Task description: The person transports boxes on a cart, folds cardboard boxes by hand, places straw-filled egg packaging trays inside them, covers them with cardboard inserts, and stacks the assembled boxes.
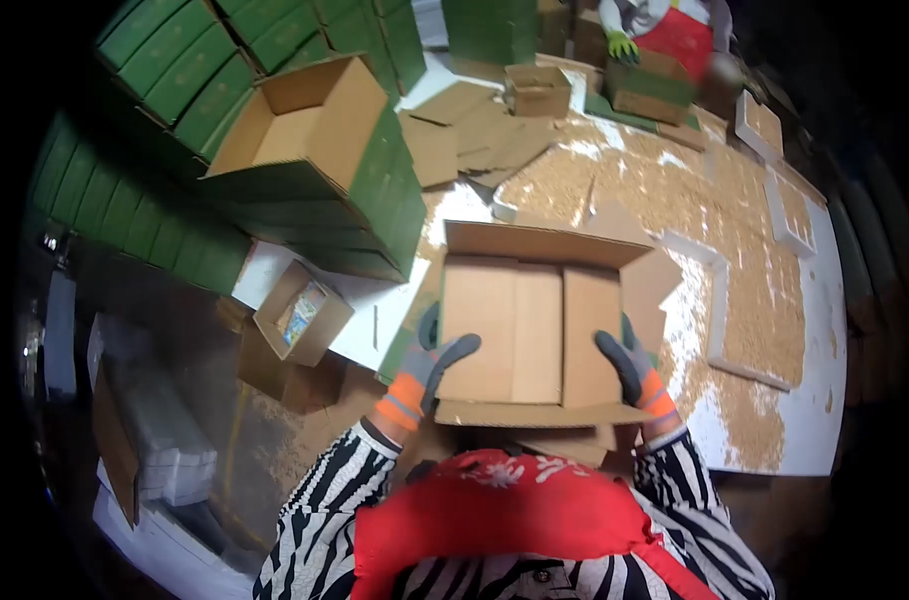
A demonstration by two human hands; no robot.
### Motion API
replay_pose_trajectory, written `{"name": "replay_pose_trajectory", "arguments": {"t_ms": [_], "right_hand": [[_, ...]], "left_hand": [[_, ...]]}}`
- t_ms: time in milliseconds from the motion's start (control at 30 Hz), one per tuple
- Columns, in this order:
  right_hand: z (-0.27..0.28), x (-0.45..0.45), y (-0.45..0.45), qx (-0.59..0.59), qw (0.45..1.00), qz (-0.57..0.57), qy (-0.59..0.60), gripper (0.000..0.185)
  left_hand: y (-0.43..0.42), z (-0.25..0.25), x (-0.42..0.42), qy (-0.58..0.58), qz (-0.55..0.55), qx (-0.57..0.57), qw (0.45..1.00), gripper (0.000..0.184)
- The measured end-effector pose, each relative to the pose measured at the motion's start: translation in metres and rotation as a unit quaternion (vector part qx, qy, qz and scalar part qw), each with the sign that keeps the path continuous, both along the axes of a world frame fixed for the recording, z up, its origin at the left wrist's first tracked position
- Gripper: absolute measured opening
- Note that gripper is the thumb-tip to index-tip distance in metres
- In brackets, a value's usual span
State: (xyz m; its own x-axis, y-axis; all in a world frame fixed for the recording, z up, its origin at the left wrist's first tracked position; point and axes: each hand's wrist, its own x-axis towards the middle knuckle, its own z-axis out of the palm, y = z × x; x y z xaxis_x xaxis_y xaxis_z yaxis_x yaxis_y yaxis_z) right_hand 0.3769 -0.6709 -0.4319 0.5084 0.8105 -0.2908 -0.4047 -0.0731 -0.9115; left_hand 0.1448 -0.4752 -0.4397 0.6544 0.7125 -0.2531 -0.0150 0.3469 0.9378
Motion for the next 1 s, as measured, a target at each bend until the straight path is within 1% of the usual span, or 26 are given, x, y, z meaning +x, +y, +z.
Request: {"name": "replay_pose_trajectory", "arguments": {"t_ms": [33, 67, 133, 167, 200, 233, 267, 300, 333, 400, 500, 567, 600, 633, 667, 700, 733, 767, 800, 867, 900, 933, 1000], "right_hand": [[0.010, 0.002, -0.001, 0.045, 0.999, -0.006, -0.011, 0.056], [0.017, 0.002, -0.001, 0.085, 0.996, -0.012, -0.019, 0.050], [0.032, -0.005, 0.008, 0.138, 0.973, -0.068, 0.175, 0.044], [0.039, -0.009, 0.019, 0.192, 0.946, -0.067, 0.252, 0.042], [0.054, -0.013, 0.032, 0.223, 0.942, -0.065, 0.244, 0.042], [0.073, -0.017, 0.046, 0.250, 0.937, -0.065, 0.237, 0.043], [0.087, -0.019, 0.061, 0.280, 0.930, -0.065, 0.229, 0.043], [0.088, -0.012, 0.078, 0.311, 0.924, -0.049, 0.218, 0.046], [0.098, -0.012, 0.099, 0.327, 0.925, -0.077, 0.179, 0.047], [0.097, 0.005, 0.136, 0.332, 0.899, -0.048, 0.281, 0.046], [0.108, 0.008, 0.202, 0.352, 0.924, -0.068, 0.130, 0.044], [0.118, -0.002, 0.252, 0.355, 0.930, -0.083, 0.034, 0.043], [0.125, -0.008, 0.275, 0.353, 0.931, -0.090, -0.013, 0.042], [0.142, -0.024, 0.297, 0.324, 0.945, -0.037, 0.010, 0.047], [0.151, -0.034, 0.322, 0.276, 0.961, -0.009, 0.006, 0.053], [0.161, -0.045, 0.348, 0.228, 0.973, 0.023, 0.000, 0.059], [0.165, -0.058, 0.369, 0.160, 0.986, 0.030, -0.033, 0.066], [0.167, -0.075, 0.381, 0.127, 0.986, 0.026, -0.102, 0.071], [0.175, -0.097, 0.390, 0.094, 0.981, 0.022, -0.168, 0.075], [0.119, -0.097, 0.455, 0.075, 0.965, -0.080, -0.237, 0.082], [0.112, -0.097, 0.464, 0.115, 0.969, -0.070, -0.206, 0.088], [0.115, -0.093, 0.464, 0.125, 0.965, -0.038, -0.227, 0.088], [0.121, -0.082, 0.440, 0.143, 0.955, 0.015, -0.258, 0.088]], "left_hand": [[0.004, 0.017, 0.001, -0.018, -0.027, 0.030, 0.999, 0.073], [0.007, 0.050, -0.001, 0.014, -0.048, 0.088, 0.995, 0.062], [0.035, 0.071, -0.015, -0.123, -0.020, -0.027, 0.992, 0.052], [0.069, 0.044, -0.022, -0.072, 0.068, 0.275, 0.956, 0.046], [0.087, 0.068, -0.026, -0.109, 0.202, 0.314, 0.921, 0.046], [0.108, 0.093, -0.030, -0.141, 0.330, 0.342, 0.868, 0.047], [0.161, 0.079, -0.059, -0.018, 0.396, 0.518, 0.758, 0.047], [0.206, 0.079, -0.073, -0.119, 0.427, 0.445, 0.778, 0.052], [0.252, 0.080, -0.087, -0.228, 0.457, 0.372, 0.775, 0.056], [0.328, 0.100, -0.120, -0.218, 0.414, 0.268, 0.842, 0.065], [0.349, 0.108, -0.129, -0.052, 0.286, 0.354, 0.889, 0.070], [0.362, 0.108, -0.136, 0.069, 0.193, 0.402, 0.892, 0.076], [0.367, 0.103, -0.133, 0.029, 0.211, 0.394, 0.894, 0.076], [0.371, 0.094, -0.125, -0.011, 0.229, 0.385, 0.894, 0.076], [0.374, 0.088, -0.120, -0.050, 0.247, 0.375, 0.892, 0.076], [0.375, 0.085, -0.119, -0.070, 0.244, 0.411, 0.876, 0.074], [0.420, 0.039, -0.127, -0.101, 0.319, 0.332, 0.882, 0.058], [0.481, -0.039, -0.139, -0.011, 0.320, 0.488, 0.812, 0.054], [0.538, -0.111, -0.151, 0.074, 0.344, 0.620, 0.701, 0.051], [0.476, -0.061, -0.138, 0.006, 0.396, 0.532, 0.749, 0.042], [0.449, -0.031, -0.134, 0.005, 0.414, 0.490, 0.767, 0.040], [0.422, -0.001, -0.129, 0.003, 0.432, 0.447, 0.783, 0.038], [0.394, 0.041, -0.119, 0.072, 0.441, 0.375, 0.813, 0.039]]}}
